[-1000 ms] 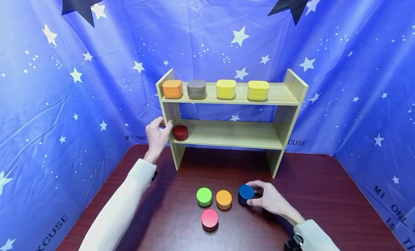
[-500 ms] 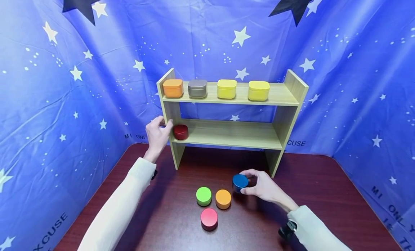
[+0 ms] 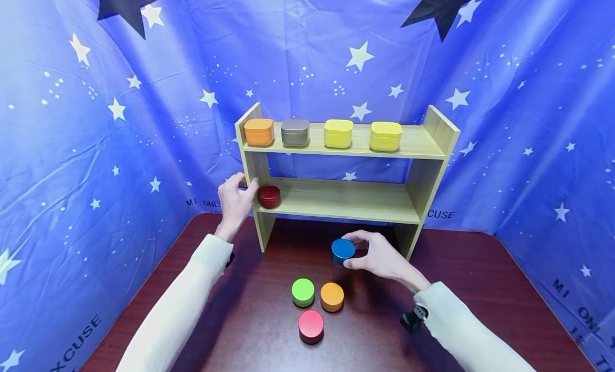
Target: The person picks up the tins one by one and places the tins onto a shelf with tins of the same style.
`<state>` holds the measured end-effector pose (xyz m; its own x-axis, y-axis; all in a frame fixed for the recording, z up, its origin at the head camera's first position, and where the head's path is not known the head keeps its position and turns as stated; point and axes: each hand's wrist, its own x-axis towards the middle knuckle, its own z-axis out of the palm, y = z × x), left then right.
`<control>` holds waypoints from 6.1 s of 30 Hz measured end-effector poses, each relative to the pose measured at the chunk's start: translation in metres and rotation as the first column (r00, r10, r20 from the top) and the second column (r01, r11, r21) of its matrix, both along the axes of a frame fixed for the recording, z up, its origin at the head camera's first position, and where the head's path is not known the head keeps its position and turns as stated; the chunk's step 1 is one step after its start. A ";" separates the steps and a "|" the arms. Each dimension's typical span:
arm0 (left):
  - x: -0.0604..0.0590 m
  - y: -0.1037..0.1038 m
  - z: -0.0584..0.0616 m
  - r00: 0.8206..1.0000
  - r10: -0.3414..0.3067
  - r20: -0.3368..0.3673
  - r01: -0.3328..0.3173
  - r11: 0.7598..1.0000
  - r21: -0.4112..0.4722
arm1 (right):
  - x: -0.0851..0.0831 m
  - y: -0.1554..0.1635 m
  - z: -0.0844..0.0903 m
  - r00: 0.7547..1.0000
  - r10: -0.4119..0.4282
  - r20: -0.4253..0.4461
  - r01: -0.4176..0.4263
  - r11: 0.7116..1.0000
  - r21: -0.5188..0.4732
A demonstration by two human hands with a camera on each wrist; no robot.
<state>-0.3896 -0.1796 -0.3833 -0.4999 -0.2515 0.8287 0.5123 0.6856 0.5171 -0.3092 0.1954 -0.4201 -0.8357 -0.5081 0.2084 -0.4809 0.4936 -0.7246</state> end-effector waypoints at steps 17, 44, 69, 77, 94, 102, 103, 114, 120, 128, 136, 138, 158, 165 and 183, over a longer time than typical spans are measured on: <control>0.001 0.000 0.000 1.000 0.004 0.021 -0.004 1.000 0.000 | -0.024 -0.038 0.052 0.998 0.058 0.021 -0.058 0.998 -0.019; 0.002 0.001 0.000 1.000 -0.004 0.007 0.004 1.000 0.003 | -0.077 -0.100 0.077 0.997 0.054 0.063 -0.052 0.998 -0.024; 0.003 0.002 -0.004 1.000 -0.004 0.015 0.004 1.000 -0.012 | -0.099 -0.120 0.065 0.995 -0.025 0.098 0.022 0.999 0.028; 0.002 0.000 -0.002 1.000 0.011 0.009 -0.011 1.000 -0.014 | -0.101 -0.122 0.068 0.994 -0.023 0.103 0.019 0.999 0.037; 0.002 0.002 -0.001 1.000 0.005 0.013 -0.005 1.000 -0.003 | -0.095 -0.098 0.067 0.997 0.003 0.081 -0.001 1.000 -0.020; 0.000 0.001 0.000 1.000 0.019 0.019 -0.019 1.000 -0.007 | -0.089 -0.088 0.066 0.998 0.031 0.058 -0.027 0.998 -0.058; 0.000 0.003 0.000 1.000 0.020 0.017 -0.020 1.000 -0.005 | -0.087 -0.086 0.066 0.998 0.030 0.056 -0.027 0.998 -0.059; -0.003 0.003 0.000 1.000 0.017 0.018 -0.017 1.000 0.003 | -0.068 -0.078 0.064 0.996 0.054 0.068 -0.048 0.994 -0.099; -0.002 0.002 -0.002 1.000 0.017 0.020 -0.017 1.000 -0.001 | -0.059 -0.075 0.058 0.994 0.064 0.086 -0.051 0.989 -0.141; -0.001 0.002 0.001 1.000 0.011 0.020 -0.011 1.000 0.004 | -0.046 -0.067 0.052 0.992 0.075 0.103 -0.058 0.986 -0.157; 0.000 0.003 0.001 0.999 0.014 0.031 -0.014 1.000 0.007 | -0.032 -0.059 0.039 0.989 0.083 0.124 -0.065 0.988 -0.142; 0.001 0.003 0.001 0.999 0.013 0.041 -0.013 1.000 0.009 | -0.029 -0.055 0.032 0.987 0.083 0.136 -0.065 0.990 -0.128; 0.002 0.002 0.000 0.997 0.023 0.069 -0.024 1.000 0.011 | -0.005 -0.034 -0.033 0.984 0.082 0.158 -0.070 0.994 -0.083; 0.002 0.003 0.000 0.997 0.026 0.068 -0.026 1.000 0.006 | 0.000 -0.030 -0.046 0.977 0.121 0.178 -0.107 0.991 -0.086; 0.000 0.003 0.002 0.998 0.023 0.053 -0.023 1.000 0.003 | 0.012 -0.022 -0.074 0.959 0.147 0.241 -0.133 0.988 -0.074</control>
